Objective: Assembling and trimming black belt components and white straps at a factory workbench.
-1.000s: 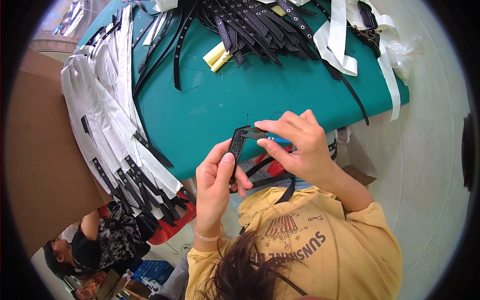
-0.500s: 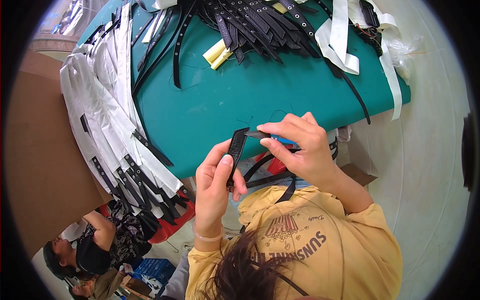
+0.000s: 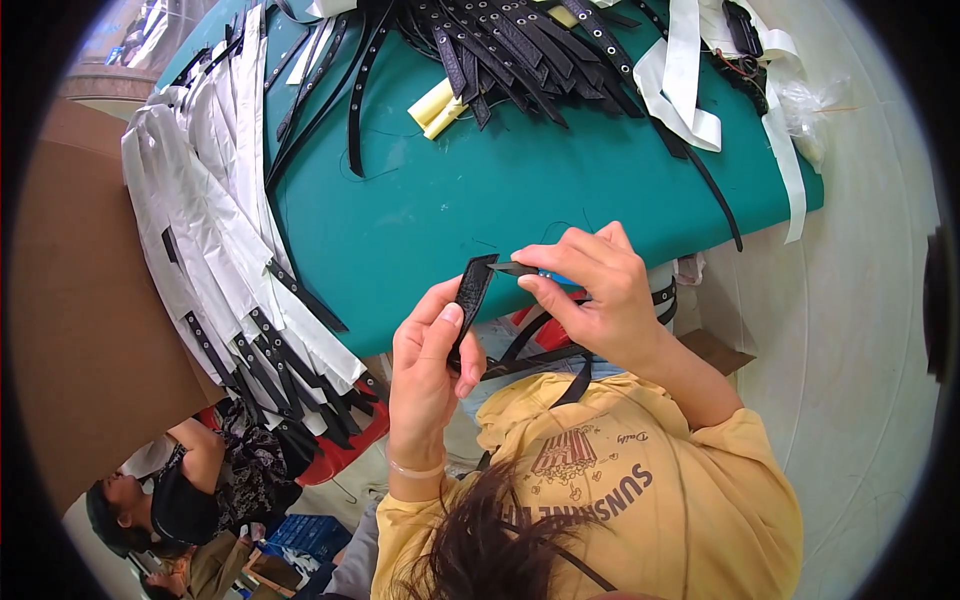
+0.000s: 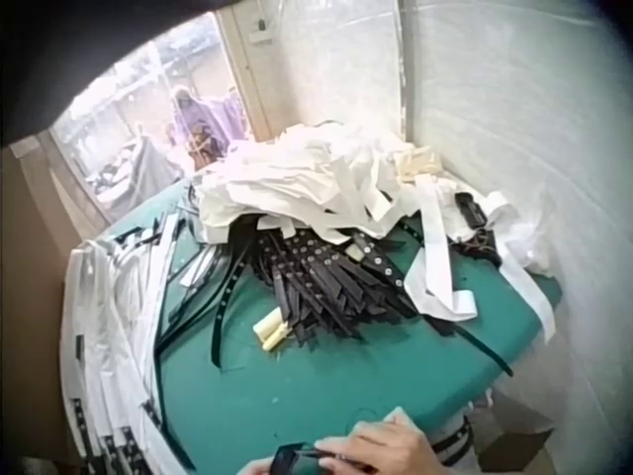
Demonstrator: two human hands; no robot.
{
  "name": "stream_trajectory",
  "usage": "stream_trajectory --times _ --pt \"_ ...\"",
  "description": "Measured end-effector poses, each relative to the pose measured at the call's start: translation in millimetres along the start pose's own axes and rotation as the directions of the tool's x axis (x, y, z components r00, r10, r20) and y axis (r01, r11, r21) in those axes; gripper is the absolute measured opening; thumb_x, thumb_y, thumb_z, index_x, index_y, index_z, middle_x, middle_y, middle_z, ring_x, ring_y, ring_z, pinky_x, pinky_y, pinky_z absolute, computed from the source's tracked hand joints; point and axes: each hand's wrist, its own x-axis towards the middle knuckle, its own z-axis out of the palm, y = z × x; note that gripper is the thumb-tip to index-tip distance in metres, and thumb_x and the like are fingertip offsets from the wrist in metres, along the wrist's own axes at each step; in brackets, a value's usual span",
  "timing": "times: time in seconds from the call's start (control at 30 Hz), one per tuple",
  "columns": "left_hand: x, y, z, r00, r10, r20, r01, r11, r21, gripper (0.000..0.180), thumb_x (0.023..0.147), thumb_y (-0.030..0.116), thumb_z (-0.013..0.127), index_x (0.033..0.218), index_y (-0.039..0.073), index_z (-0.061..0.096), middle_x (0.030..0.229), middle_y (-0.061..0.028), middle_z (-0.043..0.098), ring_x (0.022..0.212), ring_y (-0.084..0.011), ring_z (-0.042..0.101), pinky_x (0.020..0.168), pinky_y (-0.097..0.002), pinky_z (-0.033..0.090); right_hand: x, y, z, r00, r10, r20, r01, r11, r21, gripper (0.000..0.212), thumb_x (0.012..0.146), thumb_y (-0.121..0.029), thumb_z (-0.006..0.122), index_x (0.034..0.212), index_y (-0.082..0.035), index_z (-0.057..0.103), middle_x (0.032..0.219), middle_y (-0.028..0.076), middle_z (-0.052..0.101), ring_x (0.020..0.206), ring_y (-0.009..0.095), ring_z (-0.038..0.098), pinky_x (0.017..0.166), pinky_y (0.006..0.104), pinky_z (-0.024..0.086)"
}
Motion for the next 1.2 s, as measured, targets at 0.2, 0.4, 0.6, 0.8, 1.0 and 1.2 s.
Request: stream_trajectory --times 0.2,0.4,0.6,0.8,1.0,1.2 --pt "1.3 4.6 -0.5 0.998 -0.04 0.05 0.042 0.998 -0.038 0.033 0.096 0.015 0.039 0.122 -0.003 0.049 0.049 0.0004 0.047 0.036 -0.0043 0.034 0.037 -0.0179 0.028 17.2 3.1 -7.4 0.921 0.349 0.174 -0.373 0.655 0.657 0.023 0.09 -0.022 0.059 0.102 -0.003 0.059 0.075 -0.002 0.051 0.068 0.005 0.044 0.061 0.0196 0.038" --pt "-3.6 4.5 9.8 0.998 0.03 -0.058 -0.022 0.99 0.137 0.031 0.095 0.015 0.041 0.12 -0.003 0.05 0.048 0.0007 0.045 0.035 -0.0043 0.033 0.035 -0.0175 0.025 26.0 -12.5 2.0 0.97 0.217 0.109 -0.243 0.846 0.475 0.037 0.088 -0.038 0.058 0.106 -0.006 0.055 0.081 -0.002 0.053 0.07 0.007 0.045 0.06 0.0226 0.034" --pt "-6.2 9.0 8.2 0.984 0.099 -0.146 -0.07 0.979 0.193 0.03 0.095 0.014 0.042 0.118 -0.004 0.051 0.047 0.0009 0.043 0.034 -0.0045 0.03 0.034 -0.0182 0.024 8.6 -5.7 -7.9 0.998 -0.061 0.026 0.06 0.998 0.028 0.027 0.081 -0.028 0.067 0.099 -0.01 0.06 0.075 0.002 0.056 0.062 0.017 0.046 0.061 0.0293 0.032" --pt "-8.0 12.6 2.1 0.999 0.018 -0.048 -0.011 0.989 0.148 0.033 0.096 0.015 0.04 0.121 -0.003 0.051 0.049 0.0 0.048 0.038 -0.0035 0.036 0.035 -0.0173 0.026 8.5 -4.9 -9.1 0.997 -0.07 0.026 0.07 0.997 -0.025 0.024 0.074 -0.022 0.073 0.092 -0.01 0.064 0.071 0.0 0.055 0.058 0.017 0.041 0.059 0.0297 0.029" --pt "-5.8 11.0 3.7 1.0 -0.002 -0.004 0.002 1.0 0.001 0.033 0.094 0.014 0.04 0.119 -0.005 0.05 0.045 0.0029 0.042 0.034 -0.0026 0.028 0.035 -0.0184 0.023 8.0 -1.1 -9.7 0.997 -0.071 0.029 0.07 0.997 0.045 0.021 0.073 -0.019 0.073 0.089 -0.01 0.064 0.068 0.0 0.054 0.056 0.016 0.039 0.058 0.0296 0.027" --pt "-3.9 8.7 2.1 1.0 -0.021 -0.016 0.02 0.998 -0.064 0.033 0.094 0.014 0.041 0.118 -0.006 0.05 0.042 0.0059 0.038 0.032 -0.0015 0.024 0.034 -0.0189 0.019 7.6 4.9 -2.8 0.997 -0.077 0.01 0.075 0.992 0.104 0.015 0.076 -0.016 0.071 0.087 -0.009 0.064 0.069 0.0 0.055 0.055 0.014 0.039 0.058 0.0283 0.029"
